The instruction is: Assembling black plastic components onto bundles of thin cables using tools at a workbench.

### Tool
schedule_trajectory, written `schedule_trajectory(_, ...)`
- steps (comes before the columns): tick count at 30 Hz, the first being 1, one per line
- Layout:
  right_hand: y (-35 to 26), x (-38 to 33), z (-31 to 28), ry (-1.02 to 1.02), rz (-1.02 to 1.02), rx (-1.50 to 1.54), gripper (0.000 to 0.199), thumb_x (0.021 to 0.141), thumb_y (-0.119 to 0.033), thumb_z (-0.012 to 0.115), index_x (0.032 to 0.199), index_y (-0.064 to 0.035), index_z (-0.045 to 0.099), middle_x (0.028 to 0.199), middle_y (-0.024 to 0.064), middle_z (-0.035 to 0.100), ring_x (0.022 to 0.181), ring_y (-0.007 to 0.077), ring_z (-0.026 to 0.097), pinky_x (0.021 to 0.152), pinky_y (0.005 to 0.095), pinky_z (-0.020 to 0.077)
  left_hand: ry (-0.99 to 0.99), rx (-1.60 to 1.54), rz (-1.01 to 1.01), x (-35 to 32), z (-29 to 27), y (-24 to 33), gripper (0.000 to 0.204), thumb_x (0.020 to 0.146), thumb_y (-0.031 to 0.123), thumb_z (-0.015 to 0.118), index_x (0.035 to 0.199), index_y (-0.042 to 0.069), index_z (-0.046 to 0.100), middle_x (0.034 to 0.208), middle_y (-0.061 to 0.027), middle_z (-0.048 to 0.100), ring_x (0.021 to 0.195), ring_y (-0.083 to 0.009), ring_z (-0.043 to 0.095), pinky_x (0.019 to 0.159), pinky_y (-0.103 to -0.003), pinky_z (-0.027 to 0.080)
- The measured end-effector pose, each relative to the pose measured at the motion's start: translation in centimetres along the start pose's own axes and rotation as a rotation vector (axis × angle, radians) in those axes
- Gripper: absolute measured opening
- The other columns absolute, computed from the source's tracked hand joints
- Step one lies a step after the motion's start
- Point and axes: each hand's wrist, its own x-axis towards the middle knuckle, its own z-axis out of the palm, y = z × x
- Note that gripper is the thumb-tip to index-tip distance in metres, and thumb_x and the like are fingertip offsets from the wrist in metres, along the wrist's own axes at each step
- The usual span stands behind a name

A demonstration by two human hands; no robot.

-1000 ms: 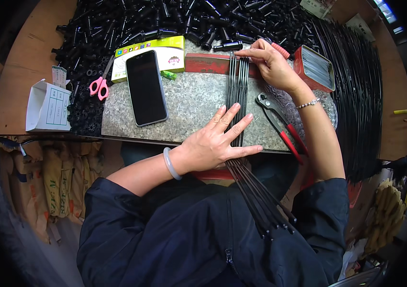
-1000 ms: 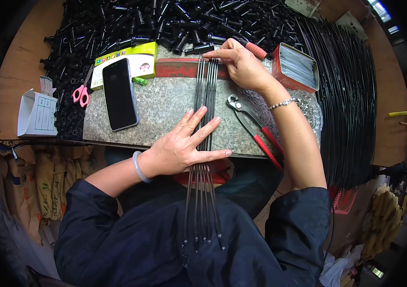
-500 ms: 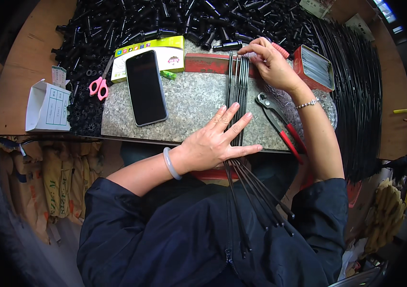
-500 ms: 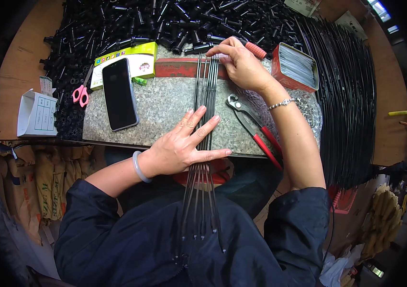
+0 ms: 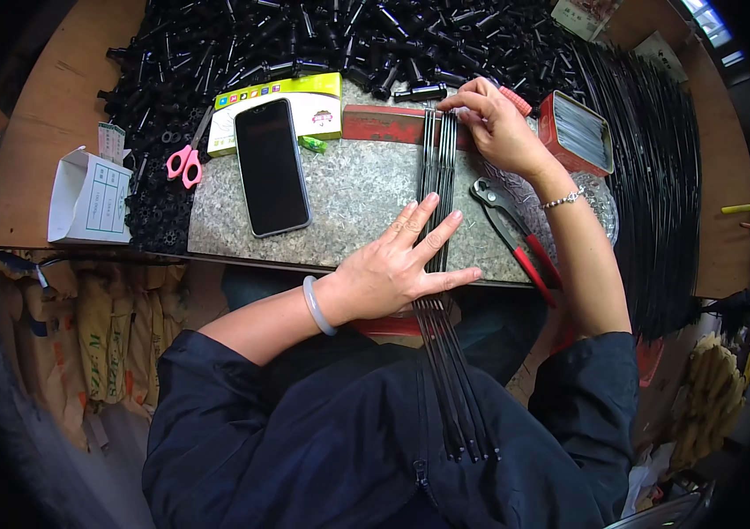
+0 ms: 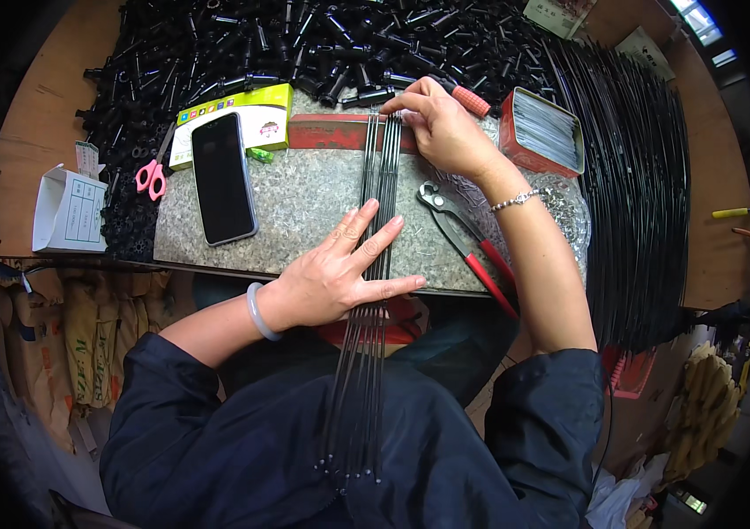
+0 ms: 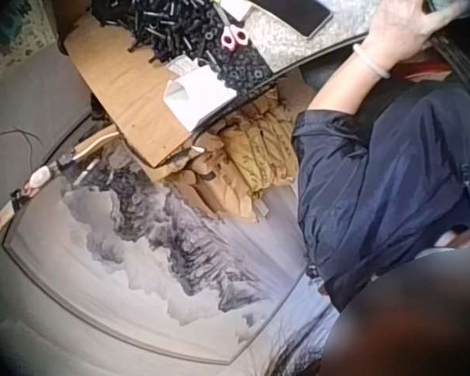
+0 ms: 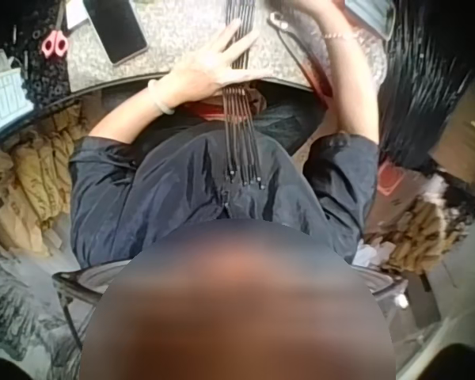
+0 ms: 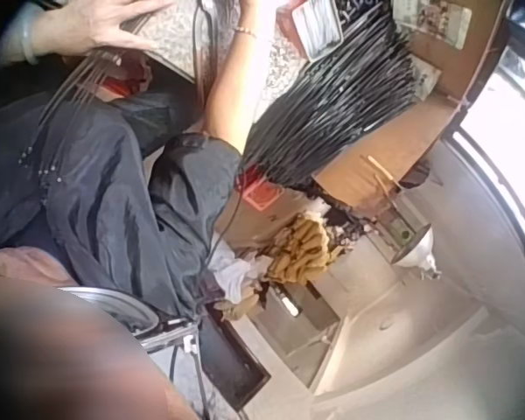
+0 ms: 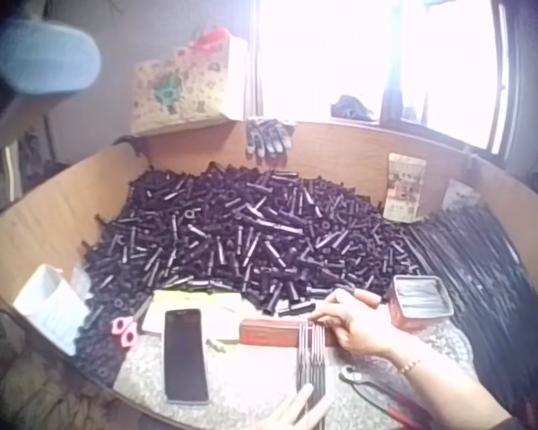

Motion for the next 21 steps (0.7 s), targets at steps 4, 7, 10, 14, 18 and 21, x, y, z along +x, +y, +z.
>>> schedule_trajectory(4,-0.1,0.4,0.5,0.044,-0.063,0.012,0.032,0.084,0.009,0.046,0.109,-0.0067,0.057,0.1,0.008,0.045,0.084,0.0168,0.049,0.079,0.0245,0.0422,0.004,-0.011,0.01,-0.1,0.2,-0.1,0.051,0.083,0.022,0.051,0.131,0.036,0.046,0.138,-0.0248,0.035,0.123,-0.0494,0.038,0.097,-0.053,0.041)
schedule_trajectory(7,-1.0,1.1,0.6,0.058,-0.065,-0.027,0.042,0.077,0.01,0.047,0.116,-0.0035,0.048,0.103,0.0103,0.042,0.078,0.0167,0.044,0.077,0.0239,0.0413,0.009,-0.015,0.012,-0.1,0.2,-0.1,0.052,0.083,0.021,0.051,0.132,0.036,0.045,0.138,-0.0248,0.035,0.123,-0.0494,0.038,0.097,-0.053,0.041)
schedule_trajectory(10,-0.7,1.3,0.9,0.218,-0.114,-0.013,0.041,0.076,0.009,0.048,0.115,-0.0044,0.048,0.104,0.01,0.042,0.079,0.0157,0.045,0.077,0.0255,0.0425,0.004,-0.024,0.001,0.0,0.3,0.1,0.056,0.08,0.018,0.054,0.132,0.038,0.046,0.14,-0.022,0.034,0.126,-0.0486,0.035,0.098,-0.055,0.039)
schedule_trajectory(14,-1.1,-0.1,-5.5,0.43,0.082,-0.229,0.018,0.081,-0.011,0.067,0.094,-0.0019,0.059,0.084,0.0043,0.055,0.068,0.0136,0.053,0.066,0.0266,0.0468,-0.091,0.003,0.032,-0.4,-0.2,0.1,0.063,0.073,0.019,0.061,0.131,0.04,0.045,0.143,-0.0146,0.034,0.13,-0.0462,0.03,0.103,-0.059,0.03)
schedule_trajectory(18,2.4,-5.2,-11.5,0.083,0.576,-0.521,0.016,0.078,-0.013,0.069,0.083,0.0017,0.066,0.075,0.0145,0.065,0.067,0.0223,0.063,0.065,0.0305,0.0486,-0.093,-0.058,0.044,-0.1,0.1,0.3,0.068,0.069,0.02,0.064,0.131,0.04,0.045,0.143,-0.0118,0.035,0.132,-0.0446,0.028,0.104,-0.061,0.026)
schedule_trajectory(21,3.5,-6.7,-10.7,0.085,0.503,-0.401,0.015,0.076,-0.013,0.07,0.082,0.0012,0.067,0.08,0.0148,0.064,0.074,0.0243,0.061,0.068,0.0336,0.0476,-0.112,-0.075,0.04,-0.1,-0.2,0.4,0.068,0.069,0.02,0.064,0.131,0.04,0.046,0.143,-0.0123,0.034,0.132,-0.0441,0.028,0.104,-0.06,0.027)
